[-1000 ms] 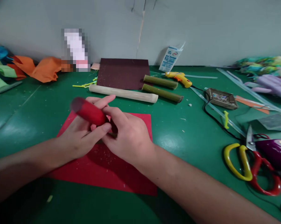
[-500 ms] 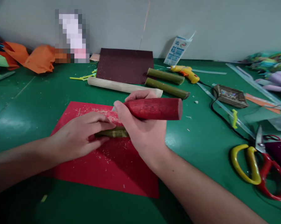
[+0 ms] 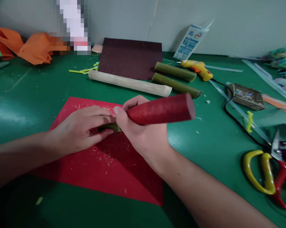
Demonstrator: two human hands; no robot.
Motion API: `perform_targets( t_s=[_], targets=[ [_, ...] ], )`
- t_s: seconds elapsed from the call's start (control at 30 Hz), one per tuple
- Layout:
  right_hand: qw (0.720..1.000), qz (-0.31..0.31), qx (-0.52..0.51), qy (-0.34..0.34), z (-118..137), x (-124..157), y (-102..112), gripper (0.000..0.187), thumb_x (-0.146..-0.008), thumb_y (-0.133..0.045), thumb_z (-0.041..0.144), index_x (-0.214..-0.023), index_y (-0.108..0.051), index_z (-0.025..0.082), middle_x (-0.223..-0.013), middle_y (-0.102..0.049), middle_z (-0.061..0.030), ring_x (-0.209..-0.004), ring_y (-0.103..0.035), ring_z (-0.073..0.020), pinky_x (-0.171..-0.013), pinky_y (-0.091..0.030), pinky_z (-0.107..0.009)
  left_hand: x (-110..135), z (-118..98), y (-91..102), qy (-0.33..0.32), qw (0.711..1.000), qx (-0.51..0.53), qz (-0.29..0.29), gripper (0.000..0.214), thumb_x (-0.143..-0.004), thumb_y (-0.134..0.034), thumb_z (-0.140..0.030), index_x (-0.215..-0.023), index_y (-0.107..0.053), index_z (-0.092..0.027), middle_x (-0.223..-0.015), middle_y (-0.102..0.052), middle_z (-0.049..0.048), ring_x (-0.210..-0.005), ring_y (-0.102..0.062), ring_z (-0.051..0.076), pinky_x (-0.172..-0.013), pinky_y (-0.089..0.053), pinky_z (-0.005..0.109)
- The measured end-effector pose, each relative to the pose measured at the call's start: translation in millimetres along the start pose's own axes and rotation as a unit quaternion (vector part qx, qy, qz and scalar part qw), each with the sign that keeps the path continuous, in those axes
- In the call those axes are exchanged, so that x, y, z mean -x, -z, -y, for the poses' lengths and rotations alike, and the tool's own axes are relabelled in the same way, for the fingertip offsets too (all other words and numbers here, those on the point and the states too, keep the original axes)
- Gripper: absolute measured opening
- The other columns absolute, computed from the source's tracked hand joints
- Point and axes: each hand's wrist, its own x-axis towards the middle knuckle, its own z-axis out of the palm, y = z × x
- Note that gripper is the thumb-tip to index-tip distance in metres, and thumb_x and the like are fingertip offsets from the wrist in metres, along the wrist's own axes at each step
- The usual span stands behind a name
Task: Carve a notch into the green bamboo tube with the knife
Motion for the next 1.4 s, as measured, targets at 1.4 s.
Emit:
perform_targets(
  t_s=[1.4],
  targets=[
    [0.999,0.053,0.007,0.008,-14,-31,-24,0.02,-0.074,-0.057,0.017,-0.056,-0.049,0.021,-0.053,-0.05,0.0032,-0.052,-0.048,-0.0107,-0.048,-0.042,-0.026,-16,-3,3.1,0.069,0.985,-0.128,0.088,0.028,-0.087,-0.061,-0.027,-0.106,-0.069,-0.009,-0.099,-0.061,0.0153,-0.092,-0.055,0.031,-0.085,-0.051,0.051]
  ],
)
